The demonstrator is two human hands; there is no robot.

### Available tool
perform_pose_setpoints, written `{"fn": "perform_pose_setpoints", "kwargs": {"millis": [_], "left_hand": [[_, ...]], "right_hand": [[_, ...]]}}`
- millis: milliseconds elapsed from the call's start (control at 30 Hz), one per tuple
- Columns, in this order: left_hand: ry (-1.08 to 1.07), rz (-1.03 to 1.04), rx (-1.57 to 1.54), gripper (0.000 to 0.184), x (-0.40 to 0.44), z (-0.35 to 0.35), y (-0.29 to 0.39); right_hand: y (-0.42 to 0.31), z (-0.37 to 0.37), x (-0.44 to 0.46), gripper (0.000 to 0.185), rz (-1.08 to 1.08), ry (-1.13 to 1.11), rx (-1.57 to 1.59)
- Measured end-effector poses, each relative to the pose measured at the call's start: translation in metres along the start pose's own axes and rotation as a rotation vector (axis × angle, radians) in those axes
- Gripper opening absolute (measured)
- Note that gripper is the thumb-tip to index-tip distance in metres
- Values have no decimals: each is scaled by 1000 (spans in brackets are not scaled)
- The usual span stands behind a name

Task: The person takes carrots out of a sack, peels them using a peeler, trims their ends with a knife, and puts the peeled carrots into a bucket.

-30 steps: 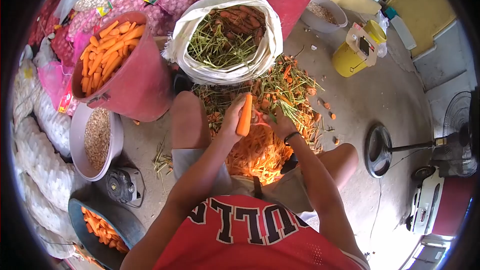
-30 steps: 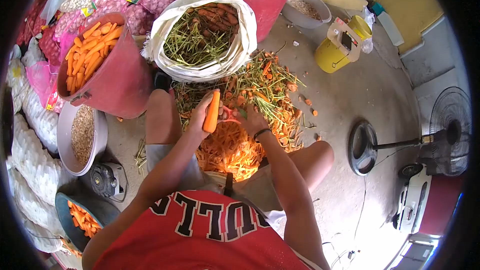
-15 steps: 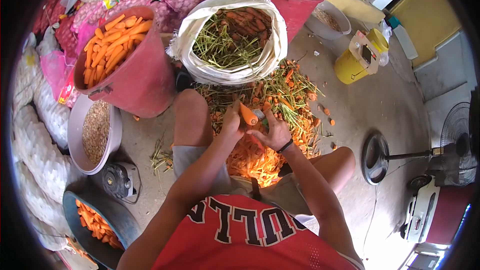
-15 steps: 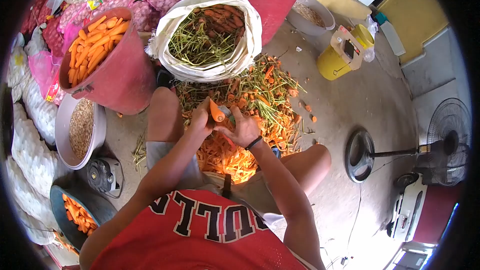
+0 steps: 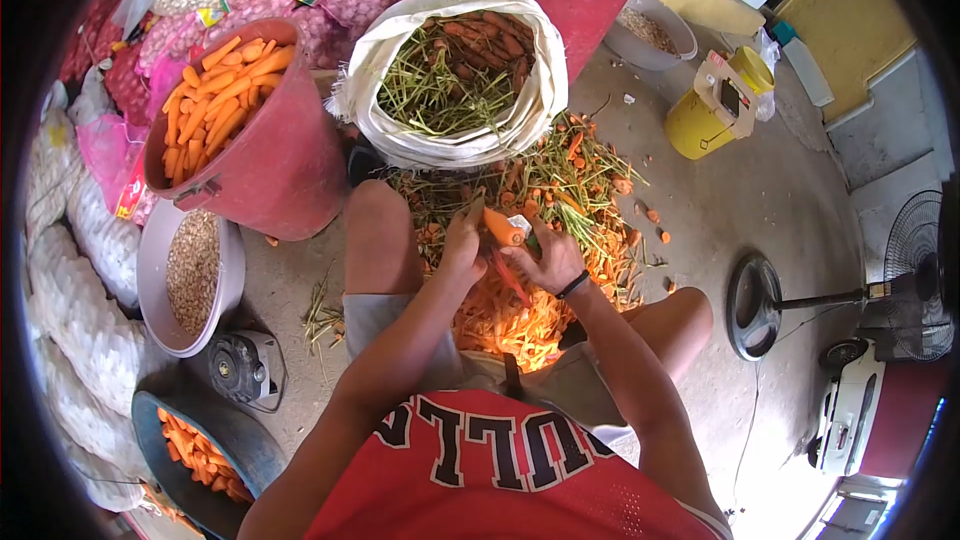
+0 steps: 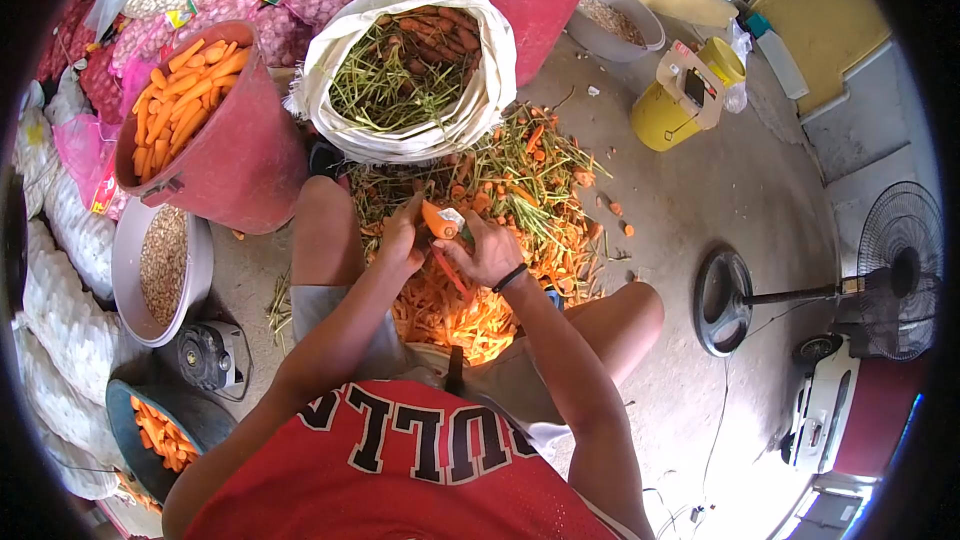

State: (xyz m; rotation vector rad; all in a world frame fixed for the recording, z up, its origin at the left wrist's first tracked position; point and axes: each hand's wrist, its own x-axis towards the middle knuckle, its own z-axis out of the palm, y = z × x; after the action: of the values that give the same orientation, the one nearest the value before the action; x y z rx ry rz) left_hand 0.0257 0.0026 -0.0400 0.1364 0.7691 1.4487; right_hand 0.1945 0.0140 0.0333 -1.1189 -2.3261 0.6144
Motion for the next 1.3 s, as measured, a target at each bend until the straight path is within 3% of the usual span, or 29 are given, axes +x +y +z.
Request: {"fn": "perform_pose_setpoints", "kwargs": {"millis": [400,600,667,700,733,767,800,867,933,967,1067,1167,1200,1233,1300], "left_hand": [[114,55,41,17,-12,15,10],[-49,67,-42,26,26,-31,48],[12,130,-303,20,33,-17,111],[-203,352,-342,25,48,-34,145],[-214,502,-593,30,30,-5,181],[-221,573,-651,39,13,13,213],[-326,601,-618,49,7,12,233],[-262,679,-413,50,18,0,247],[-201,771,-106,48,6,18,232],[-133,747,-40,42,-7,40,211],[-191,543,106,32,-2,35,149],[-157,295,-62,30,-3,61,94],[-309,268,-82,31,1,64,83],[-328,220,-42,29,8,68,78],[-331,85,156,26,19,80,84]], "right_hand": [[12,7,-3,44,-25,-31,-74],[48,17,-9,44,75,-89,-87],[63,20,-14,52,190,-151,-48],[66,20,-15,54,312,-226,-45],[67,20,-15,57,437,-304,-42],[60,15,-12,54,448,-324,-81],[69,21,-14,54,386,-268,-86],[93,40,-12,54,254,-151,-94],[79,28,3,53,296,-245,25],[71,23,10,52,318,-293,85],[60,34,11,68,589,-213,1173],[24,10,27,65,555,-271,1268],[19,3,33,63,560,-293,1285],[32,9,31,49,607,-179,1220],[60,6,33,40,637,-54,1155]]}}
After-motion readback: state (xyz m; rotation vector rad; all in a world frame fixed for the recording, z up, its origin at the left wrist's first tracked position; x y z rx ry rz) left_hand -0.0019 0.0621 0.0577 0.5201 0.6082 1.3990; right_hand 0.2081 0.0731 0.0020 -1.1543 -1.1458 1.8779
